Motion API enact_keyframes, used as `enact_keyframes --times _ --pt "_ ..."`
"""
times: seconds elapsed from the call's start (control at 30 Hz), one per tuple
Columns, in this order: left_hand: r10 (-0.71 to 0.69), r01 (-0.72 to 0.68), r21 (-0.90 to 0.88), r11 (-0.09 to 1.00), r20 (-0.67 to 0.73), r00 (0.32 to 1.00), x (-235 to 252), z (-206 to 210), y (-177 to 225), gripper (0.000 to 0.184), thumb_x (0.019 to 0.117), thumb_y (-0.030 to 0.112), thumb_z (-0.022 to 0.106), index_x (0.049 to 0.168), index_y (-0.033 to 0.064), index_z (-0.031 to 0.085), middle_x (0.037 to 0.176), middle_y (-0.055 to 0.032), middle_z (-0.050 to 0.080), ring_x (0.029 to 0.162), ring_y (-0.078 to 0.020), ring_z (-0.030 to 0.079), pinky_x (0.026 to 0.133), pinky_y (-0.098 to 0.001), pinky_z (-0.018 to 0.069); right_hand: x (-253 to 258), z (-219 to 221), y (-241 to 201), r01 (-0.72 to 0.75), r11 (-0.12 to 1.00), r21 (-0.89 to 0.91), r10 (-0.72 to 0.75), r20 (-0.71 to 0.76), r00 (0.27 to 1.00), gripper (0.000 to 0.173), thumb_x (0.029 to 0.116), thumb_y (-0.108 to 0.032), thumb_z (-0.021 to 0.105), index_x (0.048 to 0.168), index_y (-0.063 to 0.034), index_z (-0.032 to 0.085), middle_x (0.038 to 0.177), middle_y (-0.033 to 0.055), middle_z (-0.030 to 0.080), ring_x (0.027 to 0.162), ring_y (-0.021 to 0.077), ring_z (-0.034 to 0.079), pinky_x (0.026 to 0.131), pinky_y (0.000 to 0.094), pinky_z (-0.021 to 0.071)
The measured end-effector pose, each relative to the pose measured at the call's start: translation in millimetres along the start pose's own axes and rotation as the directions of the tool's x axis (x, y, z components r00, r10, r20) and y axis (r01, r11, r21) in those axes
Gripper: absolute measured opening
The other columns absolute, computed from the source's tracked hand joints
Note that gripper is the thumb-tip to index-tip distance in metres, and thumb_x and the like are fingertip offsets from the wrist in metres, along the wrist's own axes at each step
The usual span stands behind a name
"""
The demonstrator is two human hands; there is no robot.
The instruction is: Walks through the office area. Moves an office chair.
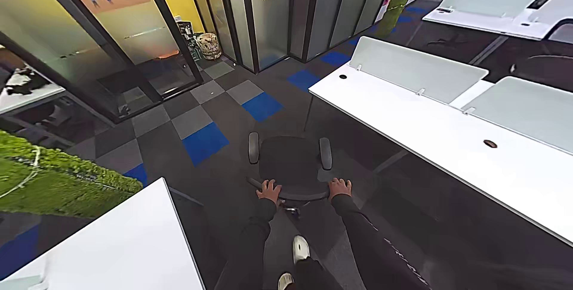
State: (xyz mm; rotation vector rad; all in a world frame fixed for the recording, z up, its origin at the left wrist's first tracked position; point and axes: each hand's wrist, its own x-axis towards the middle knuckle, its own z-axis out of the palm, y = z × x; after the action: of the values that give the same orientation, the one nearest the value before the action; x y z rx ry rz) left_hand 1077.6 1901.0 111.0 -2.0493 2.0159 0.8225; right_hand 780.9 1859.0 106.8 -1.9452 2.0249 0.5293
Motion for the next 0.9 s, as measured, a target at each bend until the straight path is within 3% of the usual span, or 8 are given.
enact_keyframes --times 0.17,0.37,0.53,0.7,0.8,0.9 --pt "-0.037 0.036 -0.014 0.999 -0.040 0.999 59.2 -41.5 -26.7 0.067 0.0872 0.036 0.081 0.149 0.0321 0.054 0.167 -0.0024 0.034 0.159 -0.0379 0.016 0.112 -0.0774 0.0298 66.7 -36.8 -36.3 0.055 0.998 0.026 -0.055 -0.023 0.998 0.062 0.0747 -0.024 0.084 0.134 -0.0120 0.068 0.146 0.0136 0.059 0.142 0.0411 0.046 0.119 0.0736 0.0218" --pt "-0.071 0.071 0.024 0.997 -0.010 0.997 123.0 -99.5 -67.1 0.067 0.0899 0.039 0.077 0.151 0.0301 0.052 0.167 -0.0052 0.036 0.158 -0.0373 0.019 0.114 -0.0734 0.0321 145.0 -72.5 -81.8 0.153 0.987 0.050 -0.148 -0.100 0.984 0.057 0.0784 -0.020 0.082 0.133 -0.0121 0.069 0.143 0.0136 0.062 0.139 0.0413 0.049 0.120 0.0738 0.0187" --pt "-0.101 0.100 0.037 0.994 0.017 0.995 178.1 -142.9 -91.6 0.065 0.0902 0.036 0.077 0.150 0.0310 0.052 0.167 -0.0036 0.036 0.158 -0.0372 0.019 0.113 -0.0736 0.0324 205.5 -107.0 -114.7 0.207 0.978 -0.019 -0.208 -0.046 0.977 0.058 0.0803 -0.022 0.080 0.136 -0.0121 0.067 0.144 0.0133 0.061 0.139 0.0388 0.050 0.123 0.0694 0.0185" --pt "-0.098 0.097 0.035 0.995 0.014 0.995 235.2 -180.0 -121.1 0.063 0.0891 0.031 0.079 0.148 0.0315 0.055 0.166 -0.0021 0.037 0.157 -0.0377 0.021 0.111 -0.0742 0.0341 265.2 -143.7 -143.4 0.288 0.950 -0.120 -0.285 0.044 0.958 0.068 0.0758 -0.036 0.082 0.137 -0.0109 0.065 0.142 0.0139 0.062 0.134 0.0361 0.055 0.117 0.0592 0.0355" --pt "-0.089 0.087 0.047 0.995 0.027 0.996 266.7 -205.0 -145.9 0.063 0.0892 0.031 0.079 0.147 0.0333 0.055 0.166 0.0000 0.037 0.158 -0.0366 0.020 0.112 -0.0739 0.0337 295.9 -167.1 -169.2 0.316 0.943 -0.105 -0.304 0.116 0.945 0.075 0.0715 -0.041 0.085 0.136 -0.0099 0.064 0.141 0.0150 0.062 0.133 0.0383 0.055 0.105 0.0614 0.0469" --pt "-0.065 0.065 0.041 0.997 0.010 0.998 300.3 -235.7 -182.3 0.063 0.0876 0.035 0.081 0.146 0.0330 0.057 0.165 0.0009 0.039 0.157 -0.0362 0.021 0.112 -0.0738 0.0341 327.0 -191.7 -209.0 0.330 0.941 -0.070 -0.310 0.204 0.928 0.078 0.0708 -0.041 0.087 0.137 -0.0065 0.063 0.145 0.0183 0.058 0.136 0.0425 0.052 0.099 0.0657 0.0508"
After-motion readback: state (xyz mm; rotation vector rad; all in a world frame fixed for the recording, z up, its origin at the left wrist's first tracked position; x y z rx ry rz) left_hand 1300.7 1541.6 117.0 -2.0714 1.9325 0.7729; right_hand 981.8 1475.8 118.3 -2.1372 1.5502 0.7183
